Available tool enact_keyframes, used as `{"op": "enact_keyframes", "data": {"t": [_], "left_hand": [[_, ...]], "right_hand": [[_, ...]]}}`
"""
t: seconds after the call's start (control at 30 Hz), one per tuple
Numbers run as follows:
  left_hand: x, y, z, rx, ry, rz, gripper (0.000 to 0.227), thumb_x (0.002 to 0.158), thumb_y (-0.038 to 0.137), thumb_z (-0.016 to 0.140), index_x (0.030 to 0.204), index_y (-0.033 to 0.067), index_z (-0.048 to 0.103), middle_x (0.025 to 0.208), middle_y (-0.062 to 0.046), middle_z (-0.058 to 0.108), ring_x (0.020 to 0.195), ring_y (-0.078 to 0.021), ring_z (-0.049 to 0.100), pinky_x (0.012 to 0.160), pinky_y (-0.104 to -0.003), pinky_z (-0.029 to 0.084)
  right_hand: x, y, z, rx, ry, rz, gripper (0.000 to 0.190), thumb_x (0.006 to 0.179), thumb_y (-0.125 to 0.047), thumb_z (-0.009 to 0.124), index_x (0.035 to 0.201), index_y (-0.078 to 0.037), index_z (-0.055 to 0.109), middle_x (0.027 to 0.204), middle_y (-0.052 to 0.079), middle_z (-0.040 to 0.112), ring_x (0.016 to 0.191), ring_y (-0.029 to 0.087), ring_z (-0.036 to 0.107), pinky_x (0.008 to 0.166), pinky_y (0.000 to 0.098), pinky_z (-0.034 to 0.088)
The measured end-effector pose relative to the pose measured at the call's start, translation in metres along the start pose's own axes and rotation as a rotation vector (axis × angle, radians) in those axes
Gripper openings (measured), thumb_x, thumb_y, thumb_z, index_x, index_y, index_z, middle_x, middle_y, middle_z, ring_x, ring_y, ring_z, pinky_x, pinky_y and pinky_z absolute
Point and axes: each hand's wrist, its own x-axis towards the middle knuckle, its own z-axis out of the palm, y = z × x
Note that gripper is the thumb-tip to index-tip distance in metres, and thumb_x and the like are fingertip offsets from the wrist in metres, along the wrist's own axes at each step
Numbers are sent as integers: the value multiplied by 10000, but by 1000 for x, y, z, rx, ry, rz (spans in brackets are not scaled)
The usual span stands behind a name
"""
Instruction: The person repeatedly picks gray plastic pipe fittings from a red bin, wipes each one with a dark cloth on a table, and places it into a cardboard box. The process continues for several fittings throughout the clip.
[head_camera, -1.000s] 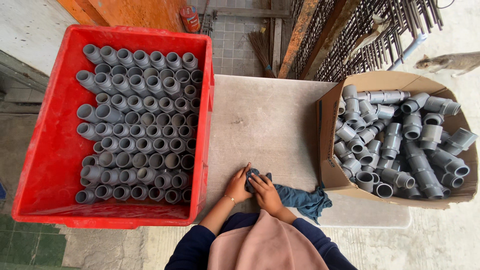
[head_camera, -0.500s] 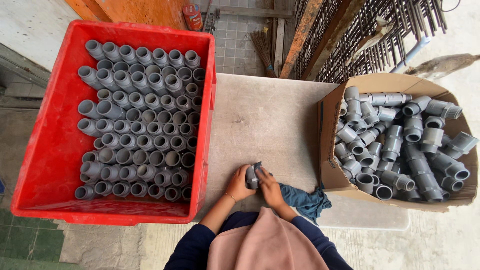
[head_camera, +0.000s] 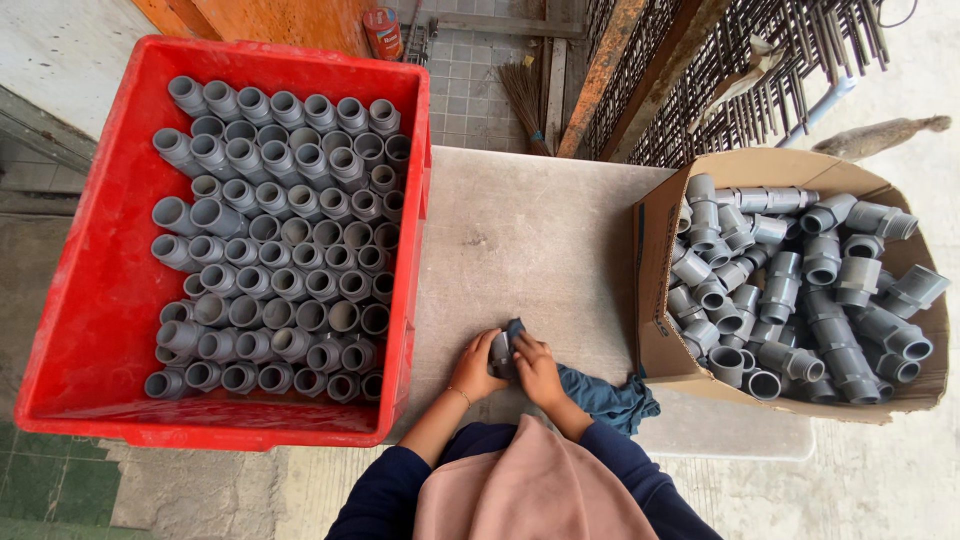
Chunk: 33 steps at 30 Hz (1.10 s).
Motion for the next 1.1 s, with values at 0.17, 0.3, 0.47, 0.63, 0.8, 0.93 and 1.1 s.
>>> {"op": "enact_keyframes", "data": {"t": [0.17,0.3,0.47,0.63,0.8,0.93,1.1], "left_hand": [[0,-3,4,25,-3,-23,947,510,143,809,1376,89,431,1350,-189,495,1276,-374,495,1101,-448,405],[0,4,-3,-1,-12,-23,985,499,165,805,1402,113,414,1372,-179,480,1295,-374,477,1114,-457,387],[3,7,-4,23,-10,1,985,492,164,798,1406,125,432,1371,-160,492,1285,-350,493,1103,-430,402],[1,10,-8,14,-33,-15,1023,476,173,811,1421,129,421,1394,-167,475,1302,-360,476,1122,-438,387],[0,0,2,45,-12,-7,1033,480,162,809,1434,141,412,1395,-142,474,1306,-333,477,1121,-421,387],[2,-10,9,80,15,46,1006,485,82,783,1423,114,421,1368,-167,493,1290,-348,489,1106,-417,388],[-2,6,-1,145,115,60,1006,447,289,810,1382,121,476,1282,-127,520,1237,-320,516,1084,-430,391]], "right_hand": [[-11,-12,0,-121,-28,-175,414,914,-193,508,1313,-133,600,1370,115,557,1139,391,530,978,445,433],[2,21,3,12,-32,9,389,954,-199,491,1303,-81,615,1329,179,593,1090,448,575,946,491,469],[-28,-9,-12,-121,-35,-321,394,869,-180,555,1246,-182,669,1353,85,587,1059,352,576,912,428,477],[-43,31,-6,-120,26,-294,397,868,-168,579,1256,-165,663,1298,122,621,998,342,629,855,427,520],[-49,5,0,-153,85,-432,480,779,-108,617,1258,-133,648,1266,123,632,1060,311,634,886,406,512],[-53,-3,0,-119,60,-511,442,767,-42,597,1195,-118,678,1219,89,666,976,281,651,863,348,523],[-53,35,-4,-7,96,201,385,787,-90,549,1142,-73,697,1126,218,691,1079,417,629,967,500,488]]}}
